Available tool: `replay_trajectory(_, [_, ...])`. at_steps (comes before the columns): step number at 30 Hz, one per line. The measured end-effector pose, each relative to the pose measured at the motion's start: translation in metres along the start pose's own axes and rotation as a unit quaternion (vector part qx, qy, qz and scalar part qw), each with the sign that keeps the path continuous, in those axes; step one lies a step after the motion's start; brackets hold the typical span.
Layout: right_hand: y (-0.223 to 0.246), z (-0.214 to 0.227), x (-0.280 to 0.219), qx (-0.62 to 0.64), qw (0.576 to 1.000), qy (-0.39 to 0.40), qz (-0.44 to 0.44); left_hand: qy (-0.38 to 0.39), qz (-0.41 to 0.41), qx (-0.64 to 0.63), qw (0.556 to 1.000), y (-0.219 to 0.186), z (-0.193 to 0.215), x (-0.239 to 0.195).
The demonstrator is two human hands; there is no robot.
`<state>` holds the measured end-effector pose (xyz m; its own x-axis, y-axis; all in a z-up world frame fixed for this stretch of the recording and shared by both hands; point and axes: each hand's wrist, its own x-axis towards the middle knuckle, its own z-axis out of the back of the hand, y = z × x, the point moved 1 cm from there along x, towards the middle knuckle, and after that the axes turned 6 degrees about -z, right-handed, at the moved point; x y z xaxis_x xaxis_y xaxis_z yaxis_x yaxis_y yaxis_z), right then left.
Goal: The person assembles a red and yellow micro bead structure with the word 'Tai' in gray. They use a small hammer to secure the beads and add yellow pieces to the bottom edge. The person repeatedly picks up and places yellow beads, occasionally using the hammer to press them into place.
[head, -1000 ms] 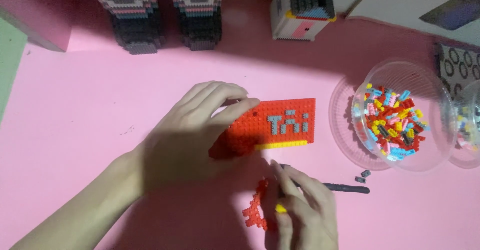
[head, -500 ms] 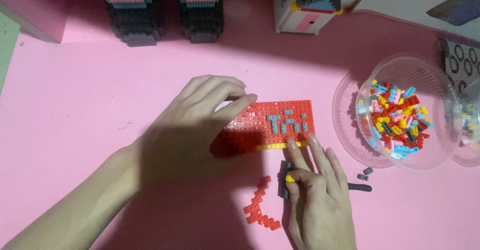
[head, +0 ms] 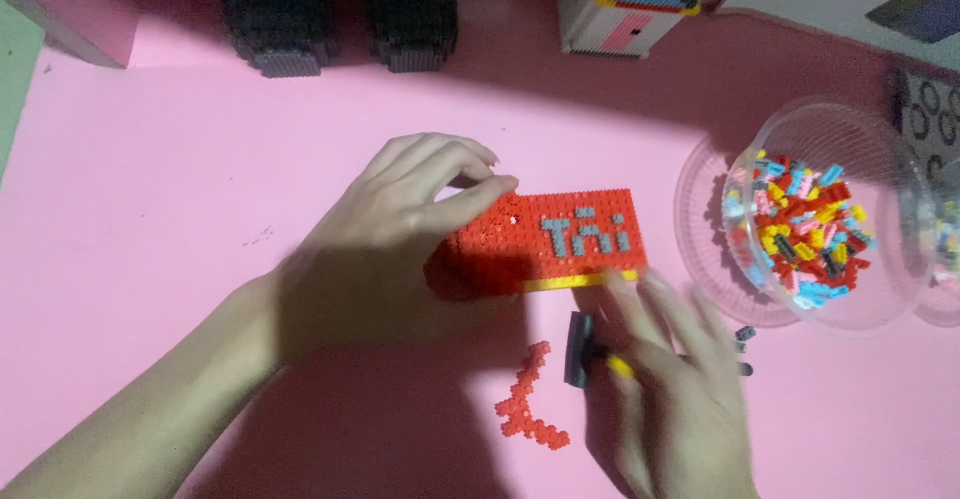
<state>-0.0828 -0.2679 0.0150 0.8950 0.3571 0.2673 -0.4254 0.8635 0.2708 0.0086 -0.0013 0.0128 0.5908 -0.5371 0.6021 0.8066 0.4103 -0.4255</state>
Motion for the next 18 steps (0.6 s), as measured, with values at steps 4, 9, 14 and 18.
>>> replay_trajectory(4, [0.011, 0.01, -0.035, 0.119, 0.98, -0.102, -0.122, -0.01, 0.028, -0.073, 0.997, 0.004, 0.002, -0.003])
replay_trajectory(9, [0.004, 0.008, -0.049, 0.001, 0.991, -0.081, -0.11, -0.008, 0.098, -0.138, 0.986, 0.004, 0.005, -0.001])
replay_trajectory(14, [-0.013, 0.025, -0.04, 0.051, 0.979, -0.156, -0.117, -0.002, 0.198, -0.288, 0.937, -0.008, 0.014, 0.007])
replay_trajectory(18, [0.008, 0.04, 0.006, 0.261, 0.933, -0.202, -0.144, 0.006, 0.21, -0.321, 0.924, -0.02, 0.013, 0.011])
